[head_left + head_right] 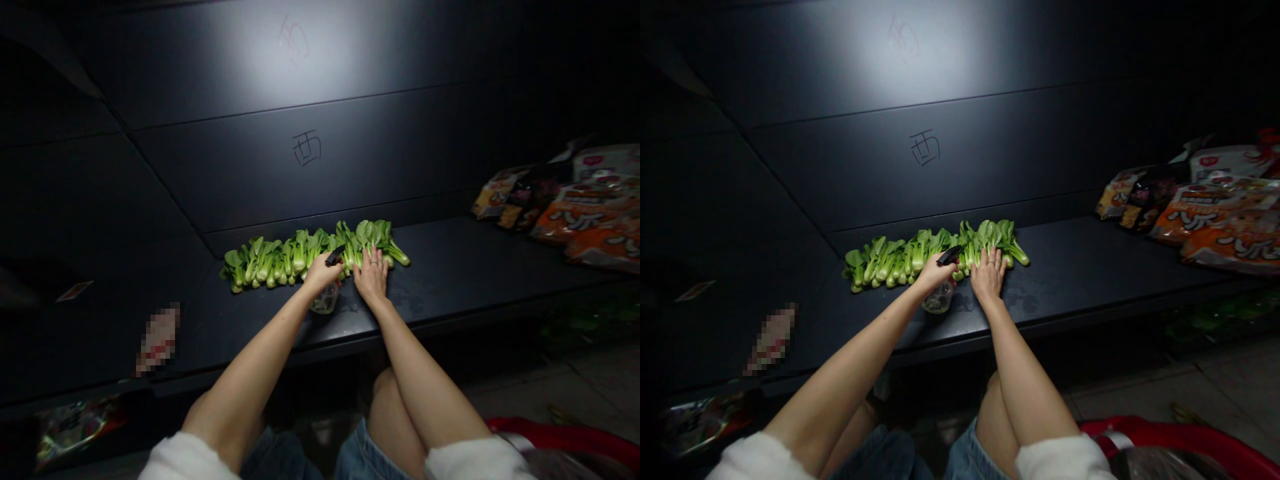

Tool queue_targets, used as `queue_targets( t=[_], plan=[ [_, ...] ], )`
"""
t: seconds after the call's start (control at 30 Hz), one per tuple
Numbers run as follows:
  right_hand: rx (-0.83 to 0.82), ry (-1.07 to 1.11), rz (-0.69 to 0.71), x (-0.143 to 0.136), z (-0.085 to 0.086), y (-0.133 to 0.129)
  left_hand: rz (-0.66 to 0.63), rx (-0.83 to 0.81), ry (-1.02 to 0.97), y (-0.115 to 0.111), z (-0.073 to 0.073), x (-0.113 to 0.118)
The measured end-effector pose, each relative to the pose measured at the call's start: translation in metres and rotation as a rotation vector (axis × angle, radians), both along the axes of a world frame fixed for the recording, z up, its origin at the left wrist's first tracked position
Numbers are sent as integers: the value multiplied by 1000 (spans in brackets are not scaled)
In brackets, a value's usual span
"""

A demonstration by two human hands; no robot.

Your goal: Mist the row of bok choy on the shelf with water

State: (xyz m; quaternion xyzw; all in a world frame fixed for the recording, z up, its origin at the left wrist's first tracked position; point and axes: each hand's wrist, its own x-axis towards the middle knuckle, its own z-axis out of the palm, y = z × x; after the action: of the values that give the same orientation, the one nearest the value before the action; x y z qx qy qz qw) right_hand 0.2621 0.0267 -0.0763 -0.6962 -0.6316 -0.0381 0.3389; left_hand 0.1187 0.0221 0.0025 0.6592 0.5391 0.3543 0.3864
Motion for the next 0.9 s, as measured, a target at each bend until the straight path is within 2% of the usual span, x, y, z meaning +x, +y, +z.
queue_targets(
  t=[0.13, 0.27, 0.4, 0.53, 0.9],
  plan=[
    [6, -7, -3, -1, -1, 0, -10, 2, -111, 1, 0, 2],
    [-4, -9, -2, -1, 1, -1, 43, -66, -184, -1, 5, 4],
    [-28, -9, -5, -2, 4, -3, 65, -112, -188, -5, 10, 7],
    [-17, -7, 0, -2, 5, -4, 64, -91, -186, -6, 11, 7],
    [8, 6, 19, -4, 4, -2, 74, -83, -226, -10, 14, -5]
  ],
)
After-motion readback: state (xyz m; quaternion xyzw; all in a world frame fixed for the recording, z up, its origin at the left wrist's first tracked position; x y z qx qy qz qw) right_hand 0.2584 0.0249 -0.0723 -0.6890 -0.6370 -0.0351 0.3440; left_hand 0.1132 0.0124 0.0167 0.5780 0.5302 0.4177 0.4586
